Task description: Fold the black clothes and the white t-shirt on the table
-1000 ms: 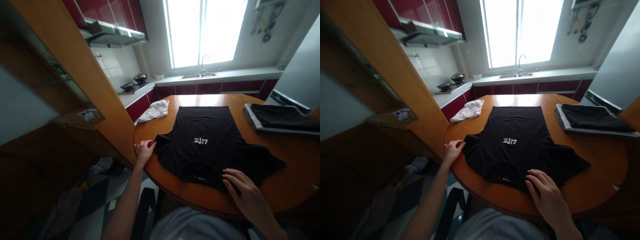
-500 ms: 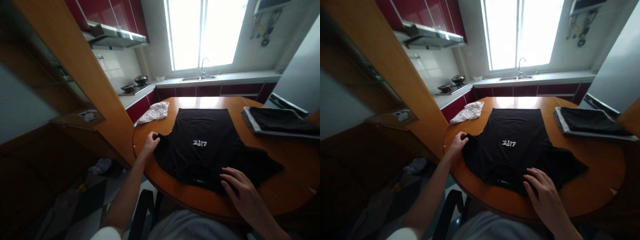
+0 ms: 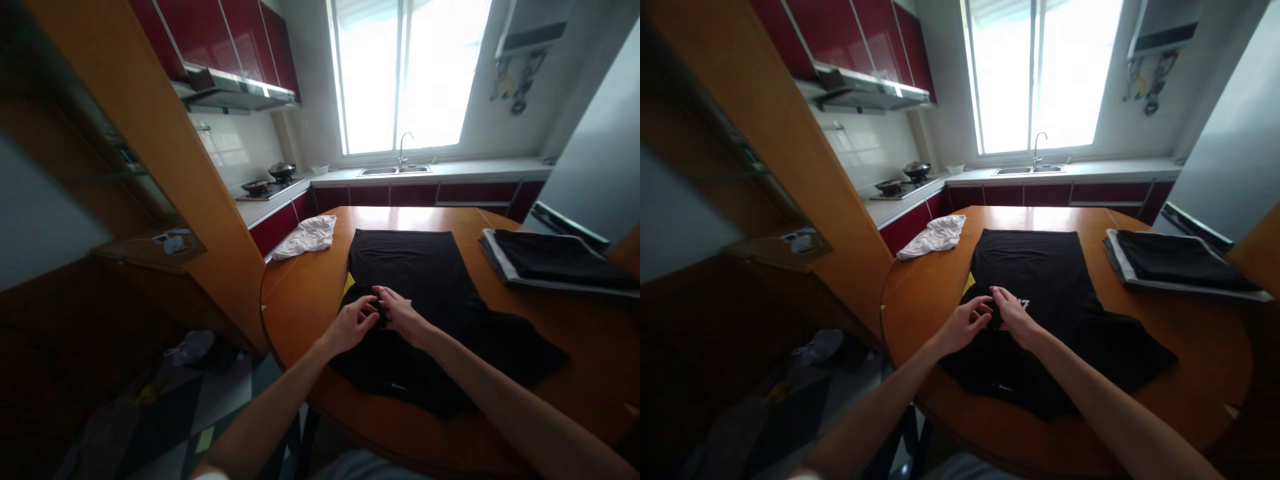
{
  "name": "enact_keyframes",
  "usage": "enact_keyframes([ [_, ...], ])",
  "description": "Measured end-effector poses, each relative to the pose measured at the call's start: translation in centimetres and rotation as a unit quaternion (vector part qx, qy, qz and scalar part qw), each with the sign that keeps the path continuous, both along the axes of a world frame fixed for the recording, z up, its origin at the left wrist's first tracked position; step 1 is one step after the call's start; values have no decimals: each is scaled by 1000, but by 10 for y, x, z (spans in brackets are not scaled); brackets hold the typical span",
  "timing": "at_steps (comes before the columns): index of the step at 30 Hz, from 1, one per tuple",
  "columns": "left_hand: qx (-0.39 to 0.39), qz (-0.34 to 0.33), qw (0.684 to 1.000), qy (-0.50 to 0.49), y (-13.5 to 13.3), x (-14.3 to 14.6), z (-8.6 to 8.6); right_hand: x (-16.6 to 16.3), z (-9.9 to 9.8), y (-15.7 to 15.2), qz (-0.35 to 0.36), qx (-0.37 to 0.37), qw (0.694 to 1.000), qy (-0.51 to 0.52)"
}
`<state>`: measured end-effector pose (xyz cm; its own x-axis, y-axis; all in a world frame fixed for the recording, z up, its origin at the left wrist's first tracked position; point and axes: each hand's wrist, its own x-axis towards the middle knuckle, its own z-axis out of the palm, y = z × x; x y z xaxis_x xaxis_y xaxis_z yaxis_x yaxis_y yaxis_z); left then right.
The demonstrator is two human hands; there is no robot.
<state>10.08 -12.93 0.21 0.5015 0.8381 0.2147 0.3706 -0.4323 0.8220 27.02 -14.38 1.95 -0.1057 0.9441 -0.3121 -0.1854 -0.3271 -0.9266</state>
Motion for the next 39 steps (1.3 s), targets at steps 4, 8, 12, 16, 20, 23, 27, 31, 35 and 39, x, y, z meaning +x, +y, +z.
enact_keyframes([
  [4,19,86,994,-61,6,-13,-1,3,-12,3,-4,-29,999,14],
  [8,55,227,967,-104,34,-39,-2,3,-21,6,-36,-38,999,0],
  [12,67,261,959,-86,40,-60,-8,1,-26,3,-26,-1,1000,-6],
  [16,100,130,986,-16,25,-65,-13,0,-30,1,-23,59,995,-72],
  [20,101,55,993,26,16,-67,-15,2,-37,7,-49,149,969,-192],
  [23,92,26,993,76,14,-71,-14,4,-45,13,-47,224,938,-259],
  [27,100,-10,989,110,3,-80,-6,6,-55,16,-30,269,919,-288],
  [31,99,-37,984,146,-11,-96,-3,6,-57,15,-23,278,917,-285],
  [35,77,-5,985,157,-20,-113,-4,5,-52,13,-24,261,922,-286],
  [39,83,-1,986,143,-32,-121,-1,5,-51,12,-24,267,915,-301],
])
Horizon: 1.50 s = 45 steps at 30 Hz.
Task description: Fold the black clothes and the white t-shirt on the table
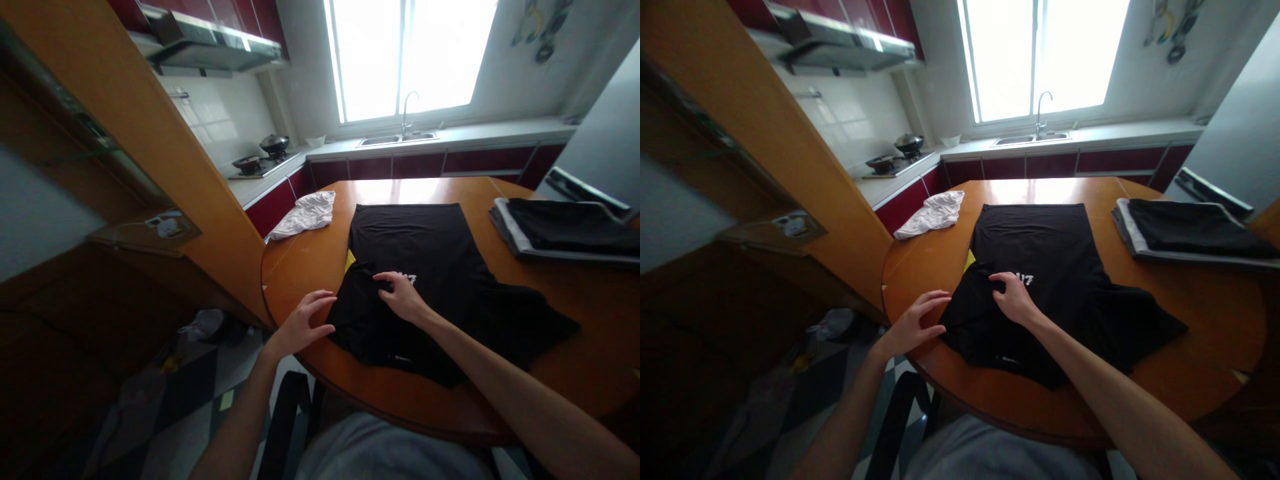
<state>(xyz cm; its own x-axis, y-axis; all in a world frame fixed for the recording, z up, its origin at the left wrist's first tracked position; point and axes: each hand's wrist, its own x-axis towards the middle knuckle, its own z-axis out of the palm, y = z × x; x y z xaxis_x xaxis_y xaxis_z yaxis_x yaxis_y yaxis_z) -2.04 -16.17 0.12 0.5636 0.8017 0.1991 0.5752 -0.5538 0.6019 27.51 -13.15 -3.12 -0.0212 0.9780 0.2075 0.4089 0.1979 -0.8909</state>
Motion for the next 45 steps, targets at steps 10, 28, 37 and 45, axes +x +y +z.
enact_keyframes([
  [10,77,7,996,33,-22,4,3,-1,10,-4,3,-21,999,29],
  [28,126,28,991,-17,72,55,30,-5,17,-22,-9,13,962,-271],
  [37,52,-67,989,122,177,119,9,-4,17,-24,-27,3,956,-294],
  [45,-32,-153,988,19,190,117,-5,-3,25,-29,4,-27,971,-238],
])
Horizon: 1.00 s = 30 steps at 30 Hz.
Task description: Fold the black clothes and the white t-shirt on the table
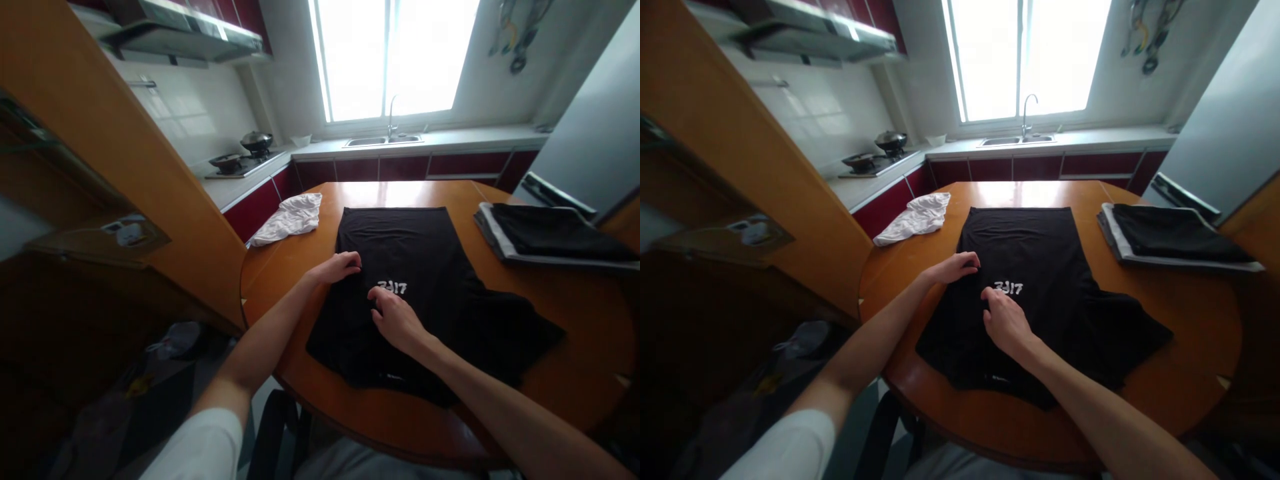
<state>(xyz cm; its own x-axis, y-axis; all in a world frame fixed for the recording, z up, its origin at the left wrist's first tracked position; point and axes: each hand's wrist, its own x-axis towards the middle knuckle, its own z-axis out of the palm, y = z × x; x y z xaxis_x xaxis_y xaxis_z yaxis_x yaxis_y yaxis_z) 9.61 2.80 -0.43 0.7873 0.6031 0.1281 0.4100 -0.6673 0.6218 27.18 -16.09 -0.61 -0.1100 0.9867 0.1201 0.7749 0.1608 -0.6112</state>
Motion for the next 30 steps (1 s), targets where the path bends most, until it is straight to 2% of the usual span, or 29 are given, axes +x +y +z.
enact_keyframes([
  [6,-55,12,992,-114,-2,0,-8,-3,4,-4,27,36,996,71],
  [9,-53,2,991,-119,-2,0,-15,-3,3,-7,14,22,999,46],
  [12,24,13,994,-105,-2,0,-16,-1,6,-11,0,8,999,-44],
  [16,162,97,979,-77,-6,-2,-9,-4,16,-16,-23,88,989,-120],
  [18,202,137,969,-33,-5,-5,-9,-7,15,-16,6,120,985,-122],
  [21,202,182,961,41,3,-16,-12,-11,4,-16,95,85,983,-134],
  [24,175,245,953,22,17,-28,-12,-13,-4,-17,138,23,980,-144],
  [26,180,275,944,-16,21,-32,-11,-14,-4,-17,144,17,980,-138],
  [28,188,260,947,-19,20,-31,-10,-14,-1,-18,156,28,979,-128],
  [30,181,214,959,36,15,-27,-12,-14,2,-18,178,33,976,-123],
])
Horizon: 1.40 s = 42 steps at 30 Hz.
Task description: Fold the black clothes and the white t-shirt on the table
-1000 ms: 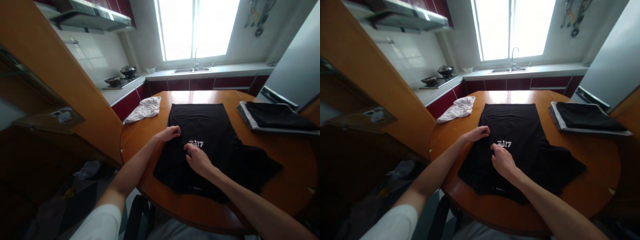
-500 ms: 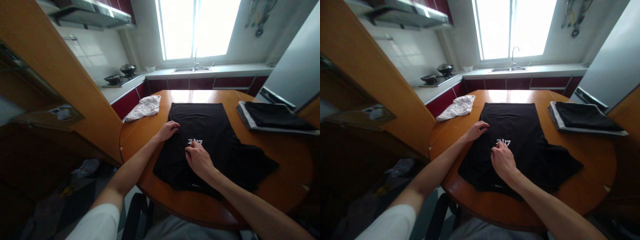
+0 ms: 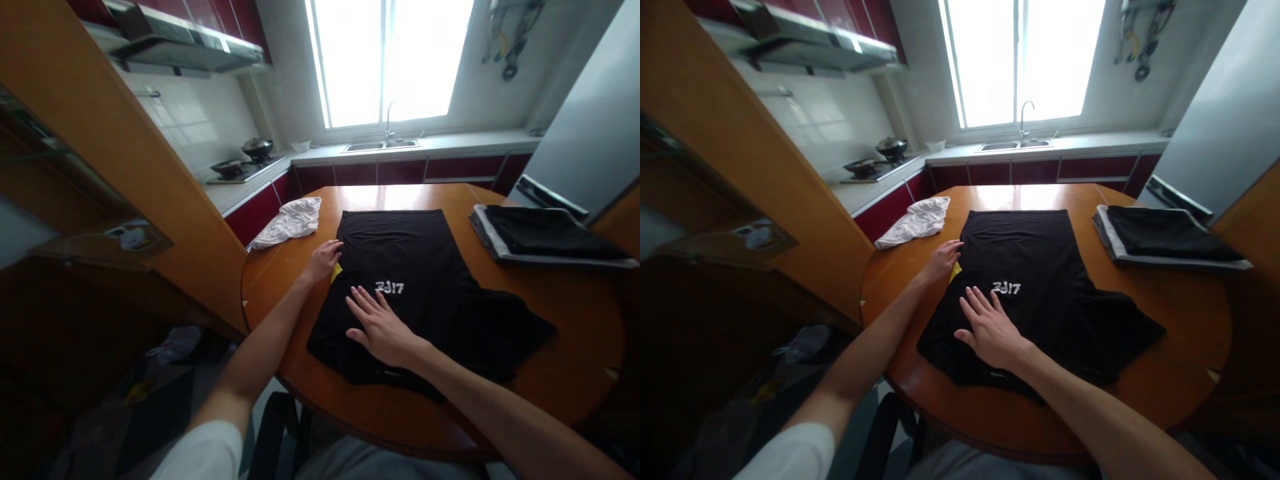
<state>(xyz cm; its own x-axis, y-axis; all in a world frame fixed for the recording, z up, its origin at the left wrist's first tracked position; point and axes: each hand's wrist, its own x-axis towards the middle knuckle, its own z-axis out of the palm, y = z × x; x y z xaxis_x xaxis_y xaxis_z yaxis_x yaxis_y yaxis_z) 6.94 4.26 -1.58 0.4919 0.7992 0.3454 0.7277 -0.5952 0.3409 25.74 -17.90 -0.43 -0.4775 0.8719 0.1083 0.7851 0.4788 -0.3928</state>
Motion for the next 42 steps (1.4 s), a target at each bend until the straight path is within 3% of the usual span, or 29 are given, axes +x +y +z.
enact_keyframes([
  [5,-112,-8,978,173,-5,4,-11,-1,-5,-2,38,-32,999,-12],
  [8,-104,30,983,146,-2,1,-8,0,-7,-2,41,-41,998,-15],
  [12,-39,63,995,64,-4,5,-1,-1,-5,-1,41,-41,998,-18],
  [19,-81,4,979,186,-14,15,-6,-2,-6,-2,43,-19,999,-17],
  [22,-23,-11,987,161,-20,19,0,-3,-5,-3,46,18,999,10],
  [25,28,-87,984,151,-30,28,2,-5,1,-2,79,42,993,72],
  [27,20,-151,973,176,-38,36,-1,-2,9,0,80,53,985,145],
  [29,-4,-185,960,210,-45,41,-4,5,18,5,31,83,967,238],
  [32,-22,-182,960,210,-54,44,-2,27,33,16,-106,141,917,356],
  [36,5,-174,974,142,-72,51,8,63,43,29,-260,192,854,407],
  [42,-65,-180,963,189,-95,63,-2,84,42,34,-313,217,830,408],
])
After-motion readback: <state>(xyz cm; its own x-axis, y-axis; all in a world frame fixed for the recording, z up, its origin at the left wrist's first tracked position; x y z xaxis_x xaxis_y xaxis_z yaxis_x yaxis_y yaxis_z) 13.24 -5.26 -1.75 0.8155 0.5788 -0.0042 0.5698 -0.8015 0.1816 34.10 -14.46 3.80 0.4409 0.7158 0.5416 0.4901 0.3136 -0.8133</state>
